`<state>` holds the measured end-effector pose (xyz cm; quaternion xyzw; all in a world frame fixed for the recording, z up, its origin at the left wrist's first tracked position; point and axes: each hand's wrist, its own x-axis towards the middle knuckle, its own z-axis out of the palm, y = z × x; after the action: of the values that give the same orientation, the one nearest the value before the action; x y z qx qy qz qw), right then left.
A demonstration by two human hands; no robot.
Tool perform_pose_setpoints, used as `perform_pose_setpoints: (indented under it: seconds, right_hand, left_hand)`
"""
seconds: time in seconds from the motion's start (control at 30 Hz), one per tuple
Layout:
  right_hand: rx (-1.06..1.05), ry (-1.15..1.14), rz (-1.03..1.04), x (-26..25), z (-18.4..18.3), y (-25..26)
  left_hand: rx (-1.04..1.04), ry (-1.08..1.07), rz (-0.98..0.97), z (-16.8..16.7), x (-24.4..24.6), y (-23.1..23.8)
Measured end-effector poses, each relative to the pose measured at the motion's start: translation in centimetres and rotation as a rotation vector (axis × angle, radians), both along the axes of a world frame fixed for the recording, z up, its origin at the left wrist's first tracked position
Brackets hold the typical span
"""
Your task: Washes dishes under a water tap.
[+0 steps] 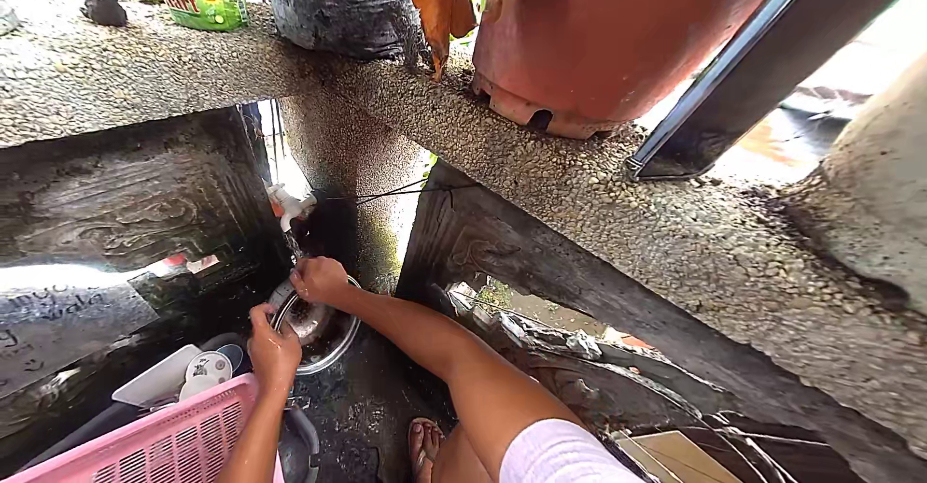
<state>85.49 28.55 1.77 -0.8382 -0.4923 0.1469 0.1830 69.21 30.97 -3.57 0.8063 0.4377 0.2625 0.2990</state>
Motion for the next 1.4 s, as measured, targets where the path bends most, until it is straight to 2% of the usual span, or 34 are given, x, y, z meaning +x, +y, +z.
perform_pose_setpoints:
  seconds: [0.07,0.13,0.17,0.23,0.3,0.33,0.43,0.47,0.5,0.57,0.63,0.73,0.8,0.9,0.93,1.03,1.1,1.2,1.23,1.27,1.37,1.4]
  right_hand:
    - [-0.086,-0.149,0.163,-2.5,0.1,0.7]
    - [-0.030,-0.280,0.326,-3.3,-0.4,0.9]
    - [0.018,-0.247,0.322,-2.4,-0.6,1.1]
    - [0.051,-0.009,0.113,0.3,-0.8,1.5]
    - [-0.001,0.197,-0.098,2.0,0.2,1.4]
    - [-0.031,0.166,-0.067,1.7,0.1,1.4]
    - [-0.039,-0.156,0.321,-1.7,-0.7,1.2]
    - [-0.004,-0.180,0.396,-1.9,-0.9,1.2]
    - [0.025,-0.130,0.383,-1.1,-0.9,1.3]
    - [0.031,0.093,0.145,1.6,-0.1,1.1]
    - [0.018,0.171,-0.014,3.2,-0.1,0.9]
    - [-0.050,-0.107,0.258,-0.2,-0.3,0.6]
    - [-0.030,-0.172,0.366,-1.2,-0.3,0.7]
    - [-0.023,0.069,0.100,2.0,0.4,0.7]
    - [-0.015,0.072,0.055,2.7,0.3,0.8]
    - [-0.033,-0.184,0.273,-0.5,-0.1,0.5]
    - [-0.032,-0.203,0.348,-1.4,0.2,0.3]
    - [-0.003,0.159,0.035,2.5,0.9,0.3]
    - [0.017,0.193,-0.019,3.5,0.7,0.3]
    - [0.002,0.141,0.017,3.3,0.6,0.3]
    - [-0.058,-0.188,0.322,-0.6,0.0,0.4]
    - [-0.043,-0.201,0.376,-1.1,-0.1,0.6]
  left_hand:
    - [-0.007,0.048,-0.029,0.5,-0.1,-0.2]
    - [0.012,-0.031,-0.059,0.2,-0.1,0.4]
    - [0.000,-0.106,-0.065,-0.4,-0.2,0.7]
    - [-0.021,-0.255,-0.043,-1.4,-0.7,1.0]
    - [-0.020,-0.389,-0.047,-2.5,-0.8,0.9]
    - [-0.026,-0.382,-0.070,-2.7,-0.7,0.9]
    - [-0.074,-0.155,-0.134,-0.9,0.4,0.6]
    - [-0.078,-0.132,-0.127,-0.6,0.5,0.4]
    - [-0.086,-0.186,-0.107,-0.6,0.5,0.1]
    - [-0.084,-0.342,-0.102,-1.0,-0.2,-0.4]
    - [-0.128,-0.432,-0.203,-1.6,-0.4,-0.4]
    - [-0.337,-0.349,-0.272,-1.6,0.7,0.7]
    - [-0.357,-0.370,-0.243,-1.2,1.2,0.8]
    - [-0.264,-0.473,-0.250,-1.4,0.4,0.2]
    - [-0.226,-0.479,-0.278,-1.8,0.3,0.2]
    - [-0.271,-0.332,-0.253,-1.2,0.9,0.5]
    - [-0.285,-0.308,-0.206,-0.6,1.1,0.2]
    - [-0.212,-0.409,-0.197,-1.0,0.2,-0.3]
    - [-0.195,-0.444,-0.221,-1.4,0.1,-0.3]
    - [-0.202,-0.436,-0.228,-1.7,0.2,-0.2]
    - [-0.282,-0.300,-0.160,-0.8,1.3,-0.1]
    - [-0.285,-0.284,-0.136,-0.4,1.5,-0.2]
